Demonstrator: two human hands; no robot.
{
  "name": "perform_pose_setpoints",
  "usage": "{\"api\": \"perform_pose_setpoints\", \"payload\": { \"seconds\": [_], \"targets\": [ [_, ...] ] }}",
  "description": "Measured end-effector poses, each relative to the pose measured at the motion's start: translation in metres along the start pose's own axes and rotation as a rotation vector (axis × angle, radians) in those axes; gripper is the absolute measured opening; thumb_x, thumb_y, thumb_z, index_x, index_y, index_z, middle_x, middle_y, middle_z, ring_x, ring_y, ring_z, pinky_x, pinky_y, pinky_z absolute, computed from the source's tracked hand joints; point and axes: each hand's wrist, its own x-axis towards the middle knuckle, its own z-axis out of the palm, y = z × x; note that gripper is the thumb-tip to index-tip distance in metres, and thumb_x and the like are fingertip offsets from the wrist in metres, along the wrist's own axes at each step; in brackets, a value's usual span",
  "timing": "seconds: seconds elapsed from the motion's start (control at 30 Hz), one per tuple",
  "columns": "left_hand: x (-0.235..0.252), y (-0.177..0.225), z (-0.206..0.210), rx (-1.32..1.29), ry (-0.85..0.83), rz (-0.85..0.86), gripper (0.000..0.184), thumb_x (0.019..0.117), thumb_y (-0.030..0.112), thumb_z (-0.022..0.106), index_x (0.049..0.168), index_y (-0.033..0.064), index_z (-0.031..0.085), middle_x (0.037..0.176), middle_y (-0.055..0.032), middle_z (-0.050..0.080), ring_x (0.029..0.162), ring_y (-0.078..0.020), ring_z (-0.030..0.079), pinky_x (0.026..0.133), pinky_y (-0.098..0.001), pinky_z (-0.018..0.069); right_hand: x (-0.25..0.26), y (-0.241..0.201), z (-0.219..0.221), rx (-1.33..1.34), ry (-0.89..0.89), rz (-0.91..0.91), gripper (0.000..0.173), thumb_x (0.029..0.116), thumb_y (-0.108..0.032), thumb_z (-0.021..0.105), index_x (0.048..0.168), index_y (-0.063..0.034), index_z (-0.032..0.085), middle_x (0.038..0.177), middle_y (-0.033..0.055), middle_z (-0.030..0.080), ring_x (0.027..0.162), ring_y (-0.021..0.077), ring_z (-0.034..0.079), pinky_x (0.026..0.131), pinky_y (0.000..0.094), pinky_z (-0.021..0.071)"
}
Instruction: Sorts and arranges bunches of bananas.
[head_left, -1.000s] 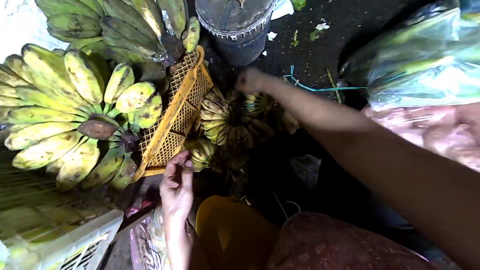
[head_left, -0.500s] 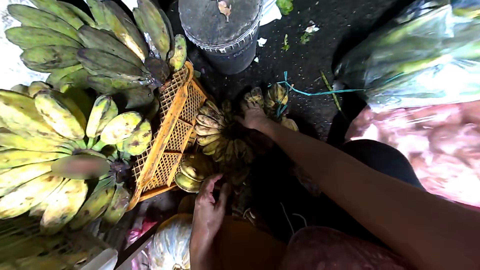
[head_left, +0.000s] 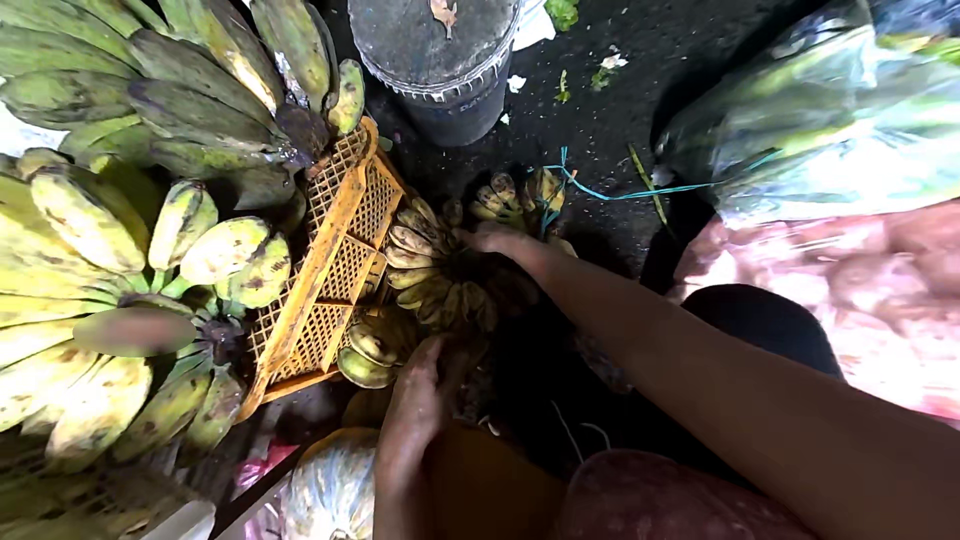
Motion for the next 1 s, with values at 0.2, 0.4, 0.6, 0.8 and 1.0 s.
{"api": "perform_pose_setpoints", "payload": {
  "seconds": [0.2,0.4,0.6,0.8,1.0],
  "targets": [
    [-0.008,0.004,0.004,-0.038,0.059,0.05,0.04,0.1028,0.032,0.06,0.135,0.0089,0.064,0.131,-0.0096,0.067,0.121,-0.0171,0.065,0.107,-0.0396,0.0504,-0.007,0.011,0.004,0.459,0.067,0.012,0.074,0.106,-0.061,0.04,0.152,-0.0037,0.045,0.153,0.0267,0.046,0.142,0.0428,0.045,0.114,0.062,0.0365],
    [-0.015,0.005,0.004,-0.033,0.048,0.027,0.04,0.1033,0.03,0.059,0.137,0.0068,0.062,0.133,-0.0118,0.067,0.121,-0.0191,0.065,0.107,-0.0399,0.0501,-0.043,-0.02,-0.015,-0.431,-0.078,-0.099,0.075,0.1103,-0.055,0.027,0.14,0.0084,0.054,0.146,0.0303,0.053,0.139,0.0447,0.049,0.113,0.0647,0.036],
    [-0.029,0.002,0.002,-0.045,0.047,-0.016,0.041,0.1037,0.027,0.059,0.136,0.003,0.062,0.132,-0.0162,0.066,0.121,-0.0232,0.065,0.107,-0.0414,0.0497,-0.064,0.004,-0.029,-0.372,-0.052,-0.112,0.049,0.1132,-0.033,0.037,0.141,0.0018,0.057,0.14,0.0289,0.058,0.132,0.0454,0.054,0.11,0.0624,0.0389],
    [-0.022,-0.009,0.003,-0.03,0.025,0.007,0.042,0.1033,0.031,0.059,0.137,0.0061,0.063,0.134,-0.0129,0.066,0.124,-0.0208,0.064,0.11,-0.0415,0.048,-0.04,0.01,-0.018,-0.566,-0.033,-0.085,0.045,0.1016,-0.028,0.061,0.134,0.0036,0.06,0.132,0.0286,0.062,0.126,0.0462,0.058,0.102,0.0674,0.0436],
    [-0.013,-0.004,0.002,0.02,0.147,0.13,0.037,0.1011,0.027,0.062,0.13,0.0044,0.067,0.126,-0.0143,0.07,0.118,-0.0234,0.067,0.105,-0.0425,0.0522,-0.035,0.028,-0.041,-0.557,-0.122,-0.244,0.043,0.1052,-0.031,0.057,0.121,0.0077,0.067,0.131,0.0297,0.061,0.13,0.0458,0.054,0.109,0.0638,0.0389]
  ]
}}
